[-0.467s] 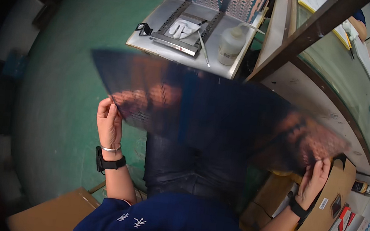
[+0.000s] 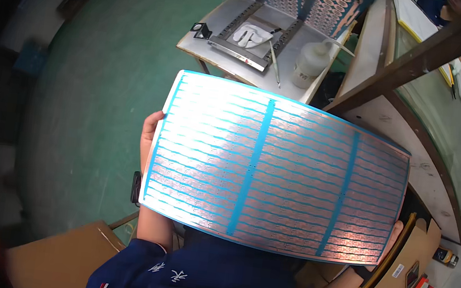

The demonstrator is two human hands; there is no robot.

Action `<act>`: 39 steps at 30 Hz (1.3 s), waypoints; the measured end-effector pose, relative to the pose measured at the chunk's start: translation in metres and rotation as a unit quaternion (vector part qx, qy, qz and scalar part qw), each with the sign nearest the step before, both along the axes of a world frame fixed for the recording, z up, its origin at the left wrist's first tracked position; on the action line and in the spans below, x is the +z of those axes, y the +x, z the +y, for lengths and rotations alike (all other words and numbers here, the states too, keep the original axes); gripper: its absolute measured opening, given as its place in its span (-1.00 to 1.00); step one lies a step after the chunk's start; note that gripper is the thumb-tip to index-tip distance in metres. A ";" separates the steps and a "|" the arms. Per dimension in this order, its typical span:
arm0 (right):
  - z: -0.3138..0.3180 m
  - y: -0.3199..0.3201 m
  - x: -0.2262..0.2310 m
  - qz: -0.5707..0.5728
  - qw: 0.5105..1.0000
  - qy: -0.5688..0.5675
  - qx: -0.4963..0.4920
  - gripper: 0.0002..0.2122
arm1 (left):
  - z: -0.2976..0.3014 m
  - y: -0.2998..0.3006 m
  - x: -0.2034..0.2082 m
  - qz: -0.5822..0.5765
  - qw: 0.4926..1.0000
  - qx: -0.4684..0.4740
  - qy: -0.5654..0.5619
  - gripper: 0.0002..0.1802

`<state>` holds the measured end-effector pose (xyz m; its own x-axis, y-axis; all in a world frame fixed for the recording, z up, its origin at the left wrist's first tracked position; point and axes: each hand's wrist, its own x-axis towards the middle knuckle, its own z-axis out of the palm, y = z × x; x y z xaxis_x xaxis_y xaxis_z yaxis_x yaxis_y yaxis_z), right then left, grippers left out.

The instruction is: Recorder inspects a blue metal sheet and then secures a wearable sensor device to their wrist.

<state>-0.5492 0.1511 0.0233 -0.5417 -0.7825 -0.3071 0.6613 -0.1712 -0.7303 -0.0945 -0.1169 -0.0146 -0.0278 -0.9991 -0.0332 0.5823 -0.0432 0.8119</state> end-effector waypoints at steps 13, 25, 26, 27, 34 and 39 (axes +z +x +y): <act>0.003 0.012 -0.010 0.238 0.956 0.135 -0.110 -0.61 | -0.001 0.000 0.000 0.059 0.994 -0.076 0.055 -0.62; -0.005 0.013 -0.004 0.218 0.976 -0.019 -0.019 -0.62 | -0.016 0.034 0.005 -0.121 0.982 -0.133 0.064 -0.63; -0.011 0.019 -0.001 0.204 0.978 -0.034 -0.010 -0.62 | -0.019 0.042 0.002 -0.168 0.972 -0.148 0.065 -0.66; -0.013 0.019 -0.001 0.207 0.978 -0.033 -0.013 -0.62 | -0.020 0.046 -0.002 -0.213 0.961 -0.164 0.065 -0.68; -0.051 0.055 0.012 0.234 0.972 -0.011 0.017 -0.38 | -0.031 0.040 -0.032 -0.255 0.958 -0.097 0.093 -0.68; -0.067 0.070 0.016 0.215 0.973 0.032 0.078 -0.41 | -0.038 0.034 -0.066 -0.286 0.953 -0.058 0.082 -0.68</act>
